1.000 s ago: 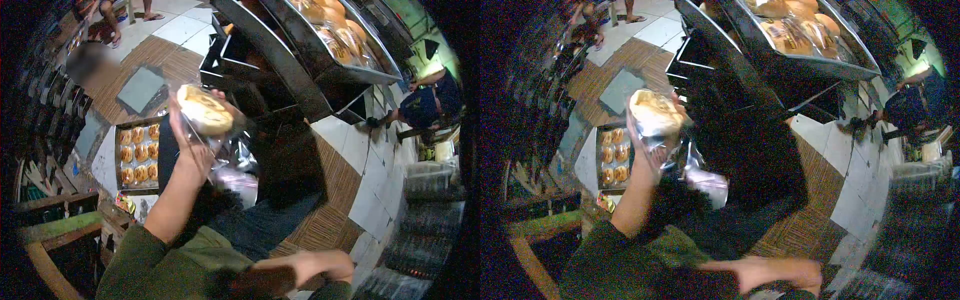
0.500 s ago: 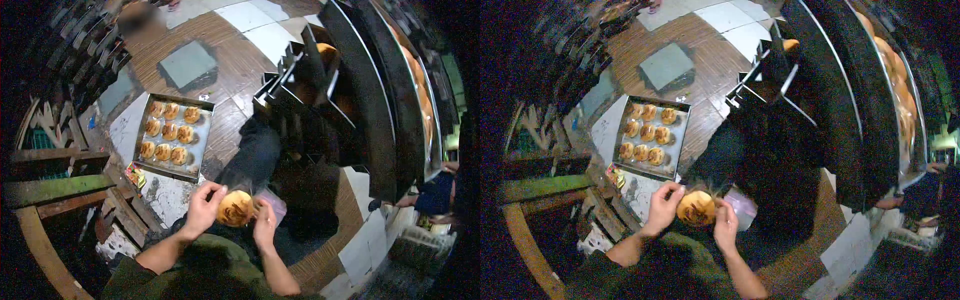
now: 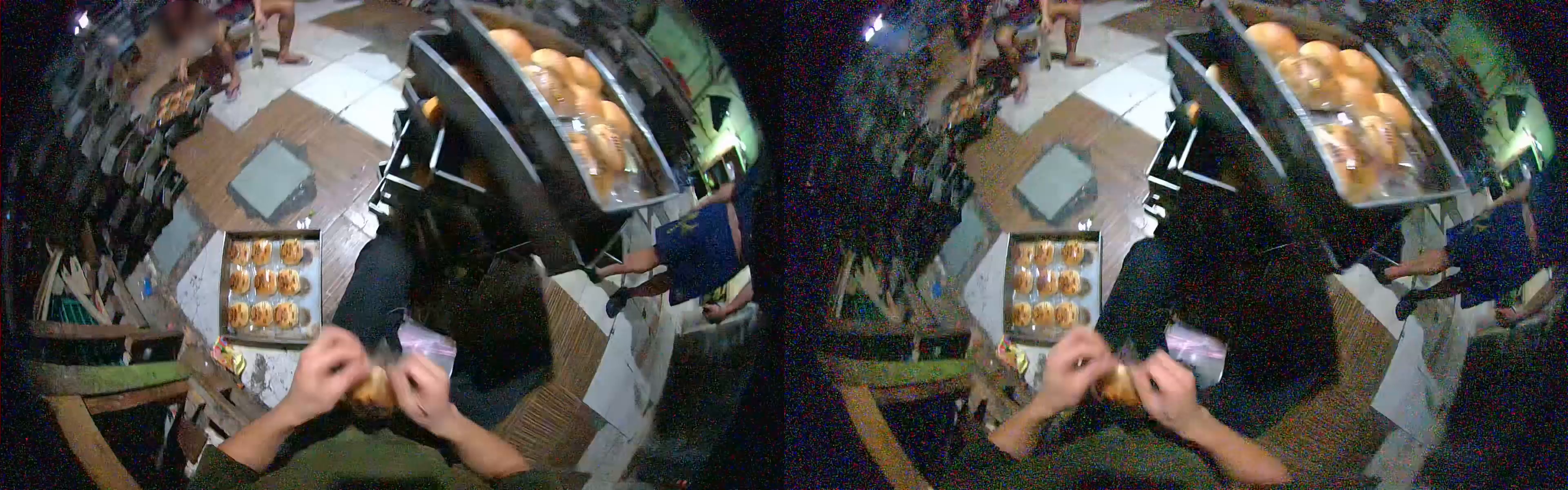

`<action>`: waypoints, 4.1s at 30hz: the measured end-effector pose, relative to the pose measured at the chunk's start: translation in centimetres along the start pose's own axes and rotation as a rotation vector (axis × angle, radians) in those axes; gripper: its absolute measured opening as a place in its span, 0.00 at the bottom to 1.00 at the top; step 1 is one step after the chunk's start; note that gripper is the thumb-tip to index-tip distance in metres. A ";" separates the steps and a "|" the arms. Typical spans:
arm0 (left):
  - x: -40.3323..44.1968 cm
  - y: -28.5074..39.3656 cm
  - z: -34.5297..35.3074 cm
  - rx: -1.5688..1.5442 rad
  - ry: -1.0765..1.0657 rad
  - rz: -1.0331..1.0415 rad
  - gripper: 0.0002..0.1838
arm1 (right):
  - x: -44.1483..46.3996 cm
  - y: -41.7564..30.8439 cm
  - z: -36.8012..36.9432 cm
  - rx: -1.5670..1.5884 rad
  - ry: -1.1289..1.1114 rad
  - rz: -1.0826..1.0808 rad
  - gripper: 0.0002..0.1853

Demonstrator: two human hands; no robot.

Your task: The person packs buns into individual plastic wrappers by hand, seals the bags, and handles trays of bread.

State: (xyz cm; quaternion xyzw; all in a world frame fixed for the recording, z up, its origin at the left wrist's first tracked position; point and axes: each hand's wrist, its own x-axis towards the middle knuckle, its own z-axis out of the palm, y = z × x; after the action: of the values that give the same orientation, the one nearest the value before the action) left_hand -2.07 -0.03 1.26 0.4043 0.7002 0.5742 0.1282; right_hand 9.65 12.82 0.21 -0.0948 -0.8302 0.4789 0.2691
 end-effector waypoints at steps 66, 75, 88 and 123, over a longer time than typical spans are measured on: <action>2.3 -2.2 3.8 -0.882 -0.614 -0.395 0.13 | 3.4 -6.1 -12.2 -0.050 0.089 0.324 0.04; 10.0 2.4 0.8 -0.810 0.283 -0.107 0.09 | 17.5 -14.8 -12.7 -0.544 -0.108 -0.138 0.02; 6.4 -9.4 1.8 -1.675 0.513 -0.558 0.06 | 48.8 4.5 -21.9 -0.285 -0.439 0.463 0.31; 4.4 6.5 0.1 -0.150 -0.419 -0.616 0.09 | -4.0 -5.5 -17.4 0.426 0.257 0.494 0.27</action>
State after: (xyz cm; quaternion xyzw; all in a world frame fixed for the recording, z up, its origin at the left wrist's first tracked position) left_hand -2.08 3.29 8.36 0.2732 0.7035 0.4634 0.4645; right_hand 22.94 21.21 10.37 -0.2940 -0.6230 0.6761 0.2613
